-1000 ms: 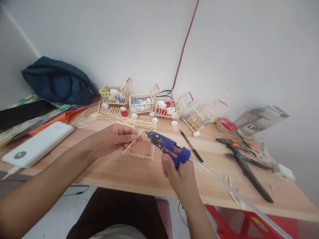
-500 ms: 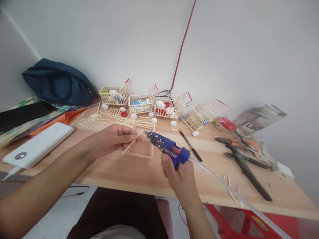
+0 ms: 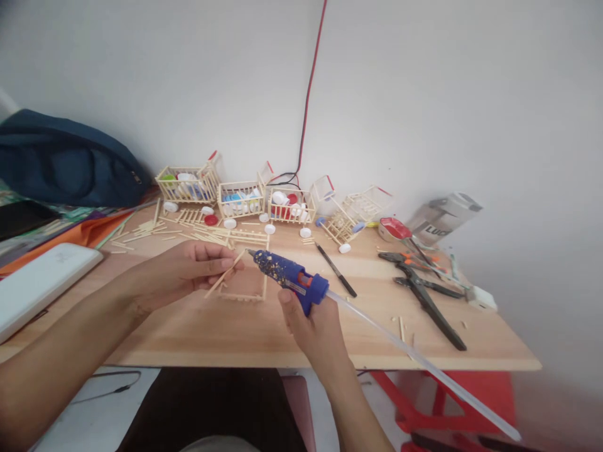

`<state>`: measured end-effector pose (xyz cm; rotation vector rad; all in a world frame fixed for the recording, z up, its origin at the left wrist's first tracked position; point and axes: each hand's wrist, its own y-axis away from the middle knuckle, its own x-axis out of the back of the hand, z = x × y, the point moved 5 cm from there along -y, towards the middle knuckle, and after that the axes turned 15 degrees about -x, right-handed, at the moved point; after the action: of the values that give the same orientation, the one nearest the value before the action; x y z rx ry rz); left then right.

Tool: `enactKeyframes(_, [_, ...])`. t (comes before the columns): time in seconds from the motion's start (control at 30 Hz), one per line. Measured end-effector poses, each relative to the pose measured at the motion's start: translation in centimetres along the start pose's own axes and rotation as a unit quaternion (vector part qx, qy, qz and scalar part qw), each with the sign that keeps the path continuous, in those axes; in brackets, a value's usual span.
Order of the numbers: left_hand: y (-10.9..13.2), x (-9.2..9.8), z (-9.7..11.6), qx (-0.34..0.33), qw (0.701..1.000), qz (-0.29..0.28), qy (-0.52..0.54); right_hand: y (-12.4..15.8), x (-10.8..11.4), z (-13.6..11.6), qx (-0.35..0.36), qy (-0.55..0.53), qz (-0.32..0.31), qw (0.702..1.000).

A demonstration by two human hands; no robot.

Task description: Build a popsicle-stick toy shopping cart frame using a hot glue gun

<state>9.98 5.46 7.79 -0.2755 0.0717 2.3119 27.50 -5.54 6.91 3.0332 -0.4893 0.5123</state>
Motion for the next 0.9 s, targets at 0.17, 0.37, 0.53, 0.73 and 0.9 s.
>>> enactKeyframes(0.17, [0.06, 0.23, -0.17, 0.005, 1.000, 0.005, 0.000, 0.11, 0.17, 0.07, 0.003, 0.013, 0.003, 1.000])
enactKeyframes(0.37, [-0.06, 0.28, -0.15, 0.006, 1.000, 0.006, -0.004, 0.05, 0.23, -0.27, 0.015, 0.025, 0.016, 0.999])
enactKeyframes(0.53, [-0.12, 0.29, -0.14, 0.007, 1.000, 0.011, -0.006, 0.06, 0.22, -0.06, 0.009, 0.025, 0.013, 1.000])
enactKeyframes(0.73, [-0.10, 0.20, -0.03, 0.005, 1.000, 0.014, -0.006, -0.05, 0.17, -0.18, 0.013, 0.035, 0.014, 0.999])
enactKeyframes(0.9, [-0.12, 0.17, 0.22, 0.006, 1.000, 0.015, 0.022, -0.02, 0.34, -0.01, 0.006, 0.023, 0.011, 1.000])
